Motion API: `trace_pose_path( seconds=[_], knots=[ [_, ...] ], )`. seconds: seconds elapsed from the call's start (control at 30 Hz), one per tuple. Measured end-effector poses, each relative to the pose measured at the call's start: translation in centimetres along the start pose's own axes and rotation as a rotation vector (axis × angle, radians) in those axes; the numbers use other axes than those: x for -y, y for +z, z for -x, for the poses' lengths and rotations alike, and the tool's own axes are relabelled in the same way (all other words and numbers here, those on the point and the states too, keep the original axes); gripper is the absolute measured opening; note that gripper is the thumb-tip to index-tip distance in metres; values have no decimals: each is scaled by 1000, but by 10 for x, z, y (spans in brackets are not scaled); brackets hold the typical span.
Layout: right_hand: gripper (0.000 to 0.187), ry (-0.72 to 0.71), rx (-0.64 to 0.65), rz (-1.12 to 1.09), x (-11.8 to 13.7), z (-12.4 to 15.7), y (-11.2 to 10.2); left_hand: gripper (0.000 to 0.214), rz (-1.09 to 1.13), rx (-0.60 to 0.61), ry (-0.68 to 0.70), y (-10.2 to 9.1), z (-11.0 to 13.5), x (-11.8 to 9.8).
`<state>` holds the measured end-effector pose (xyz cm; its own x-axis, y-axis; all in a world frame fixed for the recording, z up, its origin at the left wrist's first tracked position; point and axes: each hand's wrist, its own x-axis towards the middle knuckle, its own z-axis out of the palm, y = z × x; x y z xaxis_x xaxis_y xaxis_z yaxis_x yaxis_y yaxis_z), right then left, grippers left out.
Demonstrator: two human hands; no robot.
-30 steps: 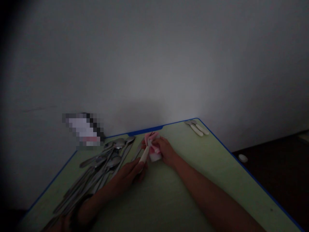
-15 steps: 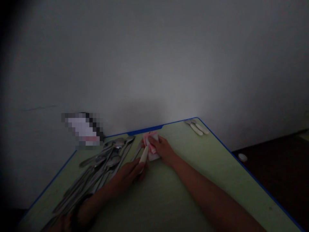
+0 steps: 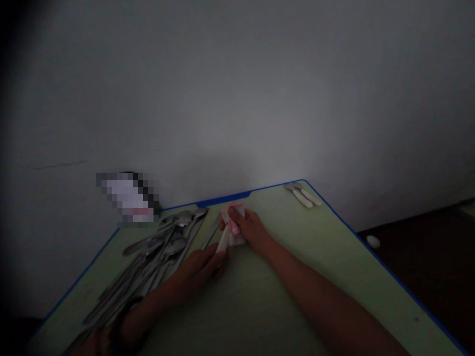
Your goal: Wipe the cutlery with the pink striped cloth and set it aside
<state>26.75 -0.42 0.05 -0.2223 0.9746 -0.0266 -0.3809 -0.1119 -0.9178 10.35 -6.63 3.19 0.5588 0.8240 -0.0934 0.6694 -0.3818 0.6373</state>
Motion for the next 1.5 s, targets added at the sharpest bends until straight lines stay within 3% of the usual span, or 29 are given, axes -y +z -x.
trace_pose_path(
  seconds=[0.13, 0.4, 0.87, 1.23, 1.5],
  knots=[
    [47, 37, 9, -59, -1, 0, 2, 44, 18, -5, -13, 0, -1, 1],
    [21, -26, 16, -13, 0, -2, -2, 43, 35, 9, -5, 1, -1, 3],
    [48, -44, 59, 82, -6, -1, 0, 45, 91, 7, -13, -2, 0, -1],
    [24, 10, 65, 71, -1, 0, -1, 47, 123, 18, -5, -3, 0, -2],
    [23, 26, 75, 32, -4, -2, -2, 46, 83, 28, -14, -3, -1, -2]
  ],
)
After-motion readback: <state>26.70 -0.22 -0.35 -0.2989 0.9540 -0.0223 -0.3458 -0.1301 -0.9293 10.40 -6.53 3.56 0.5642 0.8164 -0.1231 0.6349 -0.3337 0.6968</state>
